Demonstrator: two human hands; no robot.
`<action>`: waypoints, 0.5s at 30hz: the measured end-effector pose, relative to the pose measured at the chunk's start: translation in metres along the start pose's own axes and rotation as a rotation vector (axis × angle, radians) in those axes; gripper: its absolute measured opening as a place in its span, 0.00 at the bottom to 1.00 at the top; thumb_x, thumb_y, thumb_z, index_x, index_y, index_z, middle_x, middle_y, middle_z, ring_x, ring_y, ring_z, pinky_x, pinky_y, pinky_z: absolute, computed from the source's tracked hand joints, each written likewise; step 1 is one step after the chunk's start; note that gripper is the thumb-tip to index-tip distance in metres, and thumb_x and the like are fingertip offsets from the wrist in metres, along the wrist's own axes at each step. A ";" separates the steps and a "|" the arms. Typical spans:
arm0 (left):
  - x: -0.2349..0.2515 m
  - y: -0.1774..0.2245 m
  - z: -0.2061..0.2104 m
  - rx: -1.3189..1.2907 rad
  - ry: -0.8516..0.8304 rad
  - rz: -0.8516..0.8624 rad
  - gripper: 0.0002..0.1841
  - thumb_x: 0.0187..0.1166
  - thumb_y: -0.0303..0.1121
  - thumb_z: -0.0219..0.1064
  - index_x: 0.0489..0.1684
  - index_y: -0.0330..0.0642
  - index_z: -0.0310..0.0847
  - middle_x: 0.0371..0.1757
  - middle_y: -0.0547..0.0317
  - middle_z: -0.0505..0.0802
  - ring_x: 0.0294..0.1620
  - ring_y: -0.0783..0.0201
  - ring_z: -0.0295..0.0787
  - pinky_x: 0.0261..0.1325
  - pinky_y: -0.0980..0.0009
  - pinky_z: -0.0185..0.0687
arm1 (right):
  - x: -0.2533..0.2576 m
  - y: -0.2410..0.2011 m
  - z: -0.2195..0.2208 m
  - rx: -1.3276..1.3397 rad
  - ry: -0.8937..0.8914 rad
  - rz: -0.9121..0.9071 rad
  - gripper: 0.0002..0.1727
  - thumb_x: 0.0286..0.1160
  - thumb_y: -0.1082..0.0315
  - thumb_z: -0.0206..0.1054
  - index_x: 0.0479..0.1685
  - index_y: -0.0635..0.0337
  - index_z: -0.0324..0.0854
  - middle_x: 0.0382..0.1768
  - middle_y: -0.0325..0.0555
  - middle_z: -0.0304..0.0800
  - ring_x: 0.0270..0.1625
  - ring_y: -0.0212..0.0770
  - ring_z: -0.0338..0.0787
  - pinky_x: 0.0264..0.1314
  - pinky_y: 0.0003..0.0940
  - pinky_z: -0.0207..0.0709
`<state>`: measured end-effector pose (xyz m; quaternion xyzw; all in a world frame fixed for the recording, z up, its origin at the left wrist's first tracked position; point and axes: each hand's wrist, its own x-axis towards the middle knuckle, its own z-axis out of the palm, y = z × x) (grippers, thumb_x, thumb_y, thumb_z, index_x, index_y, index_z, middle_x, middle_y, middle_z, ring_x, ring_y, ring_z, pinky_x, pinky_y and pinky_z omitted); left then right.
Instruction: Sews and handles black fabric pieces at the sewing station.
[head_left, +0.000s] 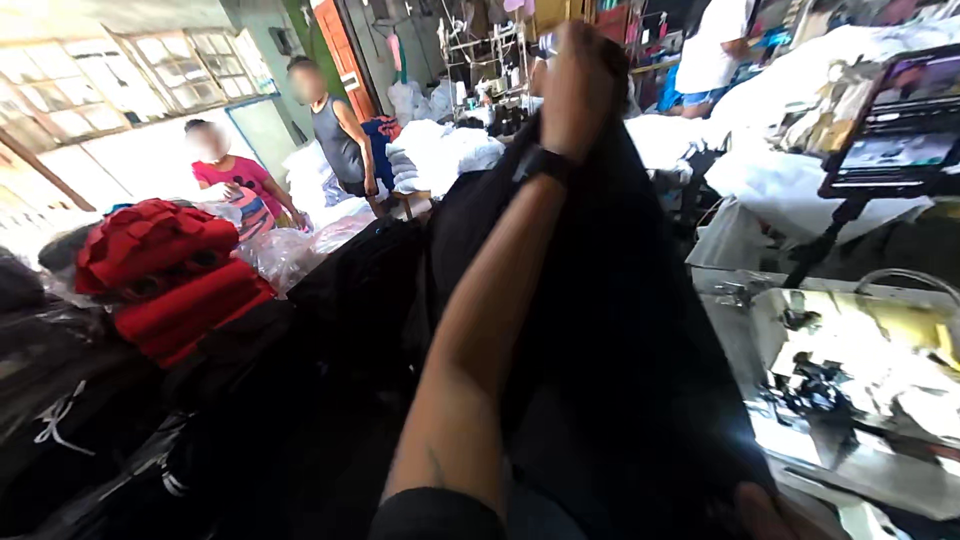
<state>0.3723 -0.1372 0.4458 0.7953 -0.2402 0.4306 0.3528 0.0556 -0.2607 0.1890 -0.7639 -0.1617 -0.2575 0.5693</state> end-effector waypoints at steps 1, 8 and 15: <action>-0.015 -0.001 0.039 -0.047 -0.074 0.026 0.13 0.86 0.23 0.55 0.62 0.25 0.76 0.52 0.37 0.92 0.52 0.48 0.93 0.59 0.54 0.87 | -0.006 0.018 -0.009 0.023 0.009 0.069 0.27 0.96 0.60 0.48 0.33 0.74 0.79 0.30 0.43 0.88 0.44 0.16 0.87 0.54 0.19 0.81; -0.102 -0.027 0.138 -0.090 -0.240 -0.091 0.12 0.88 0.25 0.55 0.61 0.26 0.78 0.56 0.38 0.90 0.57 0.48 0.91 0.63 0.54 0.85 | -0.038 0.078 -0.027 0.067 -0.090 0.397 0.25 0.95 0.63 0.50 0.34 0.75 0.81 0.29 0.40 0.87 0.40 0.17 0.86 0.49 0.23 0.82; -0.117 -0.032 0.184 -0.159 -0.386 0.026 0.19 0.90 0.36 0.53 0.65 0.29 0.77 0.53 0.46 0.91 0.53 0.61 0.90 0.62 0.61 0.84 | -0.044 0.090 -0.049 0.195 -0.027 0.122 0.24 0.97 0.56 0.46 0.33 0.60 0.78 0.29 0.38 0.83 0.38 0.20 0.85 0.44 0.15 0.79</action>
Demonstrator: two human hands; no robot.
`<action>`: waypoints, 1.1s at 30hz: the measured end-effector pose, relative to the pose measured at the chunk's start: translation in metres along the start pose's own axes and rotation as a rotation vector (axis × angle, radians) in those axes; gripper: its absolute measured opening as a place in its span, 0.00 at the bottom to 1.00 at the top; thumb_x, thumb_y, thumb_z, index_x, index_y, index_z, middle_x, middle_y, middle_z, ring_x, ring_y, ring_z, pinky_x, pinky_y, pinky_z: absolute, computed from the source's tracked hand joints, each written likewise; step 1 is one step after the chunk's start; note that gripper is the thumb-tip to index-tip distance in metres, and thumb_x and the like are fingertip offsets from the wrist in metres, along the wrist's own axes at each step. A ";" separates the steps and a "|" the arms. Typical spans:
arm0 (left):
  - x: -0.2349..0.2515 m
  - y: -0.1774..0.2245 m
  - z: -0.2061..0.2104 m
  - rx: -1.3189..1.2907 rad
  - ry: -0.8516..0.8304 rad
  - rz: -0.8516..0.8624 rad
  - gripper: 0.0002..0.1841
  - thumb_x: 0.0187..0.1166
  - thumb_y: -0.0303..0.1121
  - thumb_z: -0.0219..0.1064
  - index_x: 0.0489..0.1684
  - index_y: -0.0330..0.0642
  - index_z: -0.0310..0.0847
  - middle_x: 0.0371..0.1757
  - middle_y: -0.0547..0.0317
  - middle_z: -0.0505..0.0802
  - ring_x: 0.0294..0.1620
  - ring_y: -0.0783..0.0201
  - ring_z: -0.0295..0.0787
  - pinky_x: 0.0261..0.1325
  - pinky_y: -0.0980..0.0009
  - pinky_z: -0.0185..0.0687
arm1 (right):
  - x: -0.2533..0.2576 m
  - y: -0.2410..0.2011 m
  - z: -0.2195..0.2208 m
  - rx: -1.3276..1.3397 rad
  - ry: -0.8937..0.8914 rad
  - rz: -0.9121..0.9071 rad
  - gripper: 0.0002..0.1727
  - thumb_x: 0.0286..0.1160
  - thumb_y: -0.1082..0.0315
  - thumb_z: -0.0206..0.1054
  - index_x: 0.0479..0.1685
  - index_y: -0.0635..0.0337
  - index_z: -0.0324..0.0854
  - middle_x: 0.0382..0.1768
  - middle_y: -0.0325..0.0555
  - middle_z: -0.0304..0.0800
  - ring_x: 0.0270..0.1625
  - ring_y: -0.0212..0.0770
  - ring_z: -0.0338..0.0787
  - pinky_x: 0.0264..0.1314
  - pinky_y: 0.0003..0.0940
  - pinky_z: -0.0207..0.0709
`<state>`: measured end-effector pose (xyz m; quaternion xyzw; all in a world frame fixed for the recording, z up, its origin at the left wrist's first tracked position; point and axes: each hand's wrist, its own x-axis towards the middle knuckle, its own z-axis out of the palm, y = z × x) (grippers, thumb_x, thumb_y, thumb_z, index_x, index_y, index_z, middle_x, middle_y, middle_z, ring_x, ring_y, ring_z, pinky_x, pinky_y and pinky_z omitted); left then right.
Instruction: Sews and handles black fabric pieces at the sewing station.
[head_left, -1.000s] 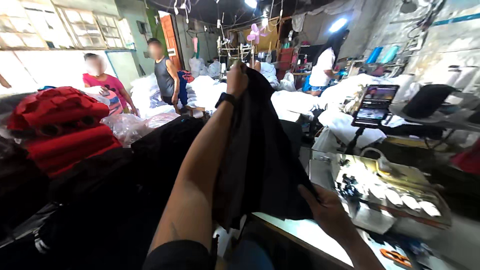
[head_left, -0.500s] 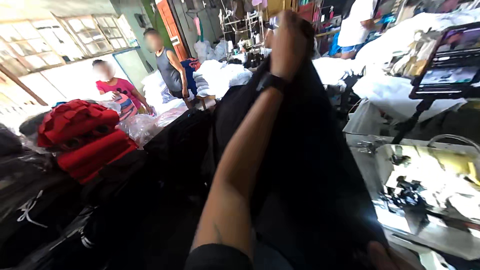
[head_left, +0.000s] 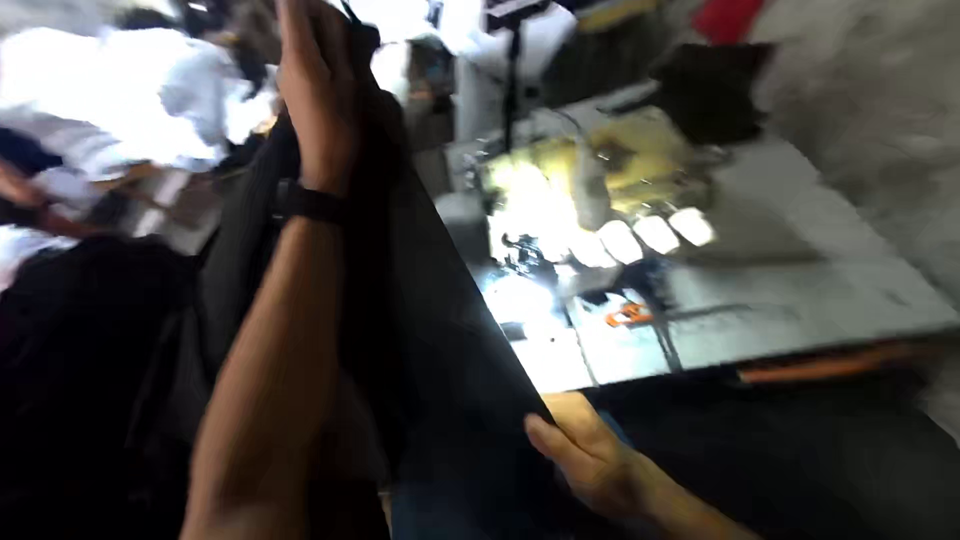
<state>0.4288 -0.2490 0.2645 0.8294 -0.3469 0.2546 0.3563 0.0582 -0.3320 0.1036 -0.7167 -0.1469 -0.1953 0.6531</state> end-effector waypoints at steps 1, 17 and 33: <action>-0.015 0.008 0.009 -0.026 -0.255 -0.005 0.19 0.91 0.36 0.53 0.70 0.33 0.77 0.62 0.44 0.90 0.62 0.57 0.88 0.70 0.56 0.81 | -0.005 0.013 -0.006 0.021 0.032 0.020 0.24 0.96 0.58 0.47 0.29 0.60 0.77 0.26 0.38 0.82 0.34 0.21 0.84 0.40 0.17 0.79; -0.284 0.082 0.060 -0.273 -0.263 -0.190 0.18 0.86 0.29 0.55 0.62 0.48 0.92 0.82 0.54 0.81 0.92 0.50 0.59 0.93 0.52 0.54 | -0.034 0.093 -0.032 -0.142 0.087 0.190 0.21 0.84 0.62 0.66 0.21 0.64 0.83 0.25 0.45 0.89 0.32 0.25 0.87 0.36 0.19 0.79; -0.282 0.108 0.007 -0.032 -0.124 -0.197 0.14 0.77 0.31 0.70 0.58 0.45 0.93 0.66 0.52 0.92 0.72 0.52 0.84 0.74 0.50 0.77 | -0.034 0.078 -0.024 -0.241 0.167 0.249 0.20 0.81 0.68 0.66 0.29 0.83 0.81 0.32 0.45 0.91 0.41 0.11 0.86 0.52 0.14 0.81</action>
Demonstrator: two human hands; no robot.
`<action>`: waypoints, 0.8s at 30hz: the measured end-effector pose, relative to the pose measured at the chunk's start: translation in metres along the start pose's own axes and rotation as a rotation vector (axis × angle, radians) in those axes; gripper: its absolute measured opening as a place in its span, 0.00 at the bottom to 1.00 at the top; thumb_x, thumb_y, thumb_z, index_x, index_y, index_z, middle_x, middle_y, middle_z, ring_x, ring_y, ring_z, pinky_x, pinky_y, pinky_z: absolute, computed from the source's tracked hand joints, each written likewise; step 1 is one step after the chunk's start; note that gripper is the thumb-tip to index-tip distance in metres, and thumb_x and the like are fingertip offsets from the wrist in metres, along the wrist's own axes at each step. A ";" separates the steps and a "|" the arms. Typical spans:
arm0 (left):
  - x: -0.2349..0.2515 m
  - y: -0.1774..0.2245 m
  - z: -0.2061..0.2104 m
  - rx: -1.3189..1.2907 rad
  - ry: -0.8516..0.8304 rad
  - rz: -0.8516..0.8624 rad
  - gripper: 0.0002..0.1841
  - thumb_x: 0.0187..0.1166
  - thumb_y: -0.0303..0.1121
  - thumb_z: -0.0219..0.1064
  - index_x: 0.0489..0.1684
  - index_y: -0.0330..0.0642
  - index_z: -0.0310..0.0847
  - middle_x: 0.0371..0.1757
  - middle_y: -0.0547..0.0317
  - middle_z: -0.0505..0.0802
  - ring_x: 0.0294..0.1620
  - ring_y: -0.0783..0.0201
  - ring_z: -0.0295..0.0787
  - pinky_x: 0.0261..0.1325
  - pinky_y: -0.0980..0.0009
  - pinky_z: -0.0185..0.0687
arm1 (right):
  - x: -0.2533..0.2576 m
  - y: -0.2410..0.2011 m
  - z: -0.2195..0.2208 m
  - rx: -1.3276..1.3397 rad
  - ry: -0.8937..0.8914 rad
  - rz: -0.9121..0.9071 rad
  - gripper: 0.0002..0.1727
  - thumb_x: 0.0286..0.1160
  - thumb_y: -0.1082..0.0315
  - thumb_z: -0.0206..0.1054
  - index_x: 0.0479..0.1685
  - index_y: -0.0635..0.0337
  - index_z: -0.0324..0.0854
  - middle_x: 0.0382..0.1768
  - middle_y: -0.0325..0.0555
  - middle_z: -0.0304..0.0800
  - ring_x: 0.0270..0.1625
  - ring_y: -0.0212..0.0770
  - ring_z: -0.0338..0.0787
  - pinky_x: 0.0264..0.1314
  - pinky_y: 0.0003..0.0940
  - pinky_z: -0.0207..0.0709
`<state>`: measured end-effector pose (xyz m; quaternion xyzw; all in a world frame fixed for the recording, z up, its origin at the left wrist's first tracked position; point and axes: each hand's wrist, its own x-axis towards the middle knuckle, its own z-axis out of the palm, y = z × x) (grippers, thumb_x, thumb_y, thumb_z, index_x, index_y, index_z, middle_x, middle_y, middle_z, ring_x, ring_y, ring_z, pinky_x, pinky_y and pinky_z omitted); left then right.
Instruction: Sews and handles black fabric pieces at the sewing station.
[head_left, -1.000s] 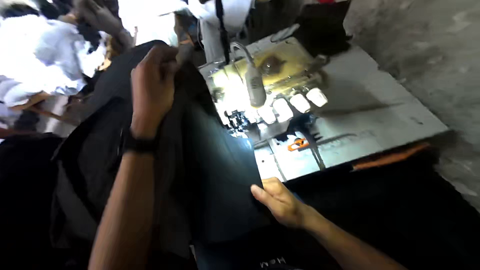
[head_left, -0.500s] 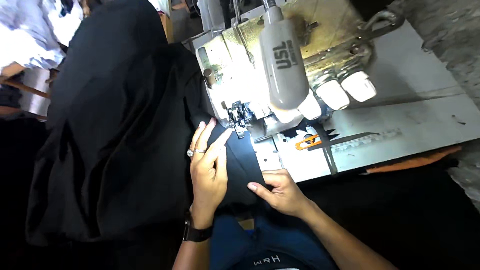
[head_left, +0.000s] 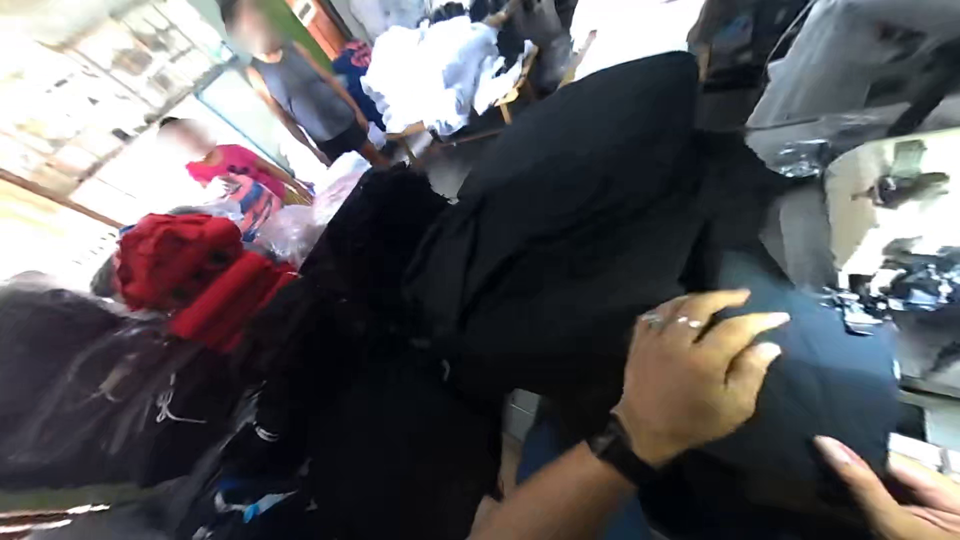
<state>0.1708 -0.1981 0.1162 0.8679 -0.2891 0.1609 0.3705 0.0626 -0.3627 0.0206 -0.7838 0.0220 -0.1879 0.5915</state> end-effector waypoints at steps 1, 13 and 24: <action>-0.010 -0.004 -0.006 0.066 -0.004 -0.029 0.15 0.73 0.35 0.74 0.57 0.45 0.92 0.60 0.53 0.93 0.66 0.53 0.87 0.68 0.51 0.81 | -0.002 0.002 -0.001 0.006 0.032 0.008 0.18 0.80 0.69 0.67 0.28 0.80 0.81 0.32 0.40 0.91 0.41 0.10 0.86 0.52 0.14 0.81; -0.037 -0.067 -0.029 -0.306 -0.029 -0.144 0.08 0.79 0.27 0.70 0.44 0.30 0.91 0.43 0.46 0.94 0.45 0.59 0.93 0.55 0.62 0.88 | -0.009 -0.003 0.008 0.073 0.161 0.058 0.09 0.74 0.78 0.63 0.27 0.57 0.82 0.25 0.15 0.87 0.32 0.07 0.84 0.42 0.10 0.81; 0.038 0.005 -0.110 -0.364 -0.002 -0.054 0.07 0.79 0.34 0.68 0.38 0.43 0.90 0.30 0.70 0.92 0.28 0.80 0.85 0.33 0.81 0.83 | 0.014 -0.062 -0.008 0.157 0.394 -0.209 0.06 0.86 0.50 0.62 0.45 0.34 0.82 0.37 0.16 0.86 0.37 0.16 0.85 0.41 0.15 0.81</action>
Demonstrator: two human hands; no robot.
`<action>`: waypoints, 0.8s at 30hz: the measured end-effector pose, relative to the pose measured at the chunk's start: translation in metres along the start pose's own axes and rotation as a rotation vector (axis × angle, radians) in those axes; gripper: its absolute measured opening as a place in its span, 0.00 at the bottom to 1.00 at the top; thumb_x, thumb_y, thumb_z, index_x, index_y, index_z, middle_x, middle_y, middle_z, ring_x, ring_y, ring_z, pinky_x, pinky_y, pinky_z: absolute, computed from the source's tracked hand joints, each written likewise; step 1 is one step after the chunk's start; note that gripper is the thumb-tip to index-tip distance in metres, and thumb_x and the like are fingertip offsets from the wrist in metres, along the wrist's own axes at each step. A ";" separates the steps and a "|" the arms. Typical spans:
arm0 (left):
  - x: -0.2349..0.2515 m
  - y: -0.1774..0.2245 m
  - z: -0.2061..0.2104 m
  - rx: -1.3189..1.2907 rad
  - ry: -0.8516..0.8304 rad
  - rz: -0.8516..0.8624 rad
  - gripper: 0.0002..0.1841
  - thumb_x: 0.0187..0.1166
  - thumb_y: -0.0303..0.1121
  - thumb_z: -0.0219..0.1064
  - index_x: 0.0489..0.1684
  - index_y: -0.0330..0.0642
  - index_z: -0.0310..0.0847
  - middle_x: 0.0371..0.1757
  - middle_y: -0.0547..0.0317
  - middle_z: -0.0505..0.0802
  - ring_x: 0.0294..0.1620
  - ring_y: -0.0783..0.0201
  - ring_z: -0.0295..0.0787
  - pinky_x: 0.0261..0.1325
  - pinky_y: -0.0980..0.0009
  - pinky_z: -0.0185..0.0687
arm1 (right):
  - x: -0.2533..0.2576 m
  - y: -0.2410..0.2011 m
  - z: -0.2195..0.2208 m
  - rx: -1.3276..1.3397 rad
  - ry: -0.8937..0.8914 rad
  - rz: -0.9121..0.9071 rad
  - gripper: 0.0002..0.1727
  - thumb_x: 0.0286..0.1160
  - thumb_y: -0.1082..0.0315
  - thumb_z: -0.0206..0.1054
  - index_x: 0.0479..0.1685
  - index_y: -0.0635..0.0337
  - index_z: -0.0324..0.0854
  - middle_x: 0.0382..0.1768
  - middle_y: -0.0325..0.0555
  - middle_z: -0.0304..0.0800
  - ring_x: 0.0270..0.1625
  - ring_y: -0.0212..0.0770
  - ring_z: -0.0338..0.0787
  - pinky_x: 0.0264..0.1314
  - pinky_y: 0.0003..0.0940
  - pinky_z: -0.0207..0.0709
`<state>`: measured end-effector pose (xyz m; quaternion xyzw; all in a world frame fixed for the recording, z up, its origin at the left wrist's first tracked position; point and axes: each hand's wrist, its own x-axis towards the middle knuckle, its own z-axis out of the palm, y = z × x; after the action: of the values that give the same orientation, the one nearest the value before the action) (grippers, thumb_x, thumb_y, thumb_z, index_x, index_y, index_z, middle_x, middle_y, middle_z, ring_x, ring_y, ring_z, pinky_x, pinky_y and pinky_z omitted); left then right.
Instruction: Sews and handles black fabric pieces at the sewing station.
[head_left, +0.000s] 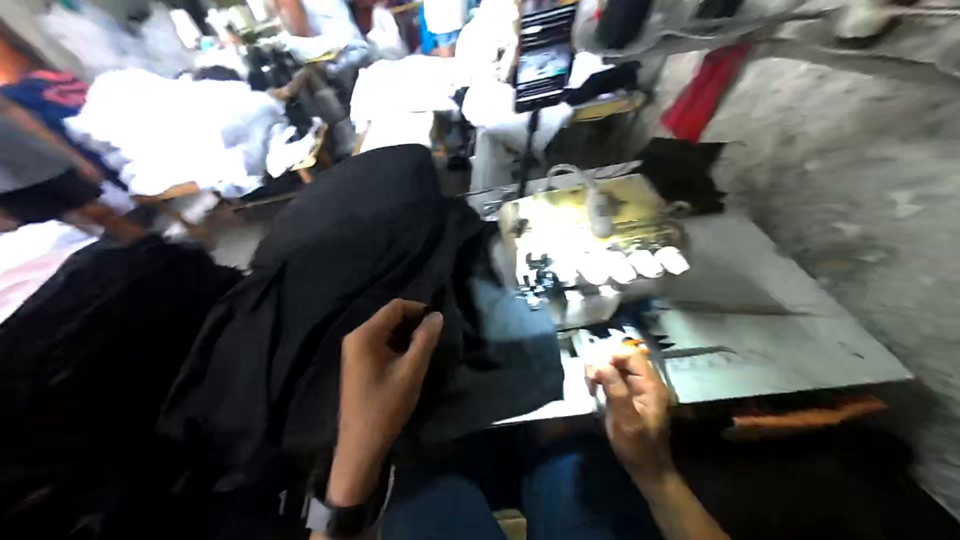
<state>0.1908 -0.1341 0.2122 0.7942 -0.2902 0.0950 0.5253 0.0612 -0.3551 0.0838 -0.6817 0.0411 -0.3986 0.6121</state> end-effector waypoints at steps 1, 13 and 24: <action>0.002 0.007 0.011 -0.028 -0.030 0.006 0.06 0.79 0.34 0.69 0.37 0.43 0.89 0.28 0.72 0.91 0.26 0.82 0.84 0.30 0.82 0.81 | 0.008 -0.006 0.006 0.104 -0.093 0.050 0.12 0.87 0.46 0.60 0.47 0.37 0.86 0.40 0.20 0.90 0.41 0.20 0.88 0.45 0.20 0.85; 0.022 -0.037 0.080 0.241 -0.547 0.274 0.14 0.85 0.40 0.63 0.59 0.48 0.90 0.62 0.63 0.92 0.72 0.64 0.83 0.78 0.53 0.74 | 0.025 0.005 0.020 -0.002 -0.092 0.273 0.10 0.71 0.71 0.77 0.49 0.63 0.89 0.34 0.37 0.96 0.35 0.24 0.92 0.42 0.18 0.88; 0.005 -0.056 0.128 0.163 -0.203 0.224 0.04 0.77 0.30 0.73 0.41 0.42 0.94 0.45 0.62 0.95 0.53 0.72 0.89 0.60 0.74 0.82 | 0.006 0.016 -0.010 -0.069 -0.187 0.487 0.10 0.69 0.60 0.80 0.30 0.55 0.89 0.21 0.26 0.85 0.22 0.16 0.79 0.26 0.12 0.74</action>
<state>0.2068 -0.2340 0.1155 0.8023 -0.4200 0.0953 0.4133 0.0661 -0.3700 0.0726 -0.7060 0.1607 -0.1731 0.6676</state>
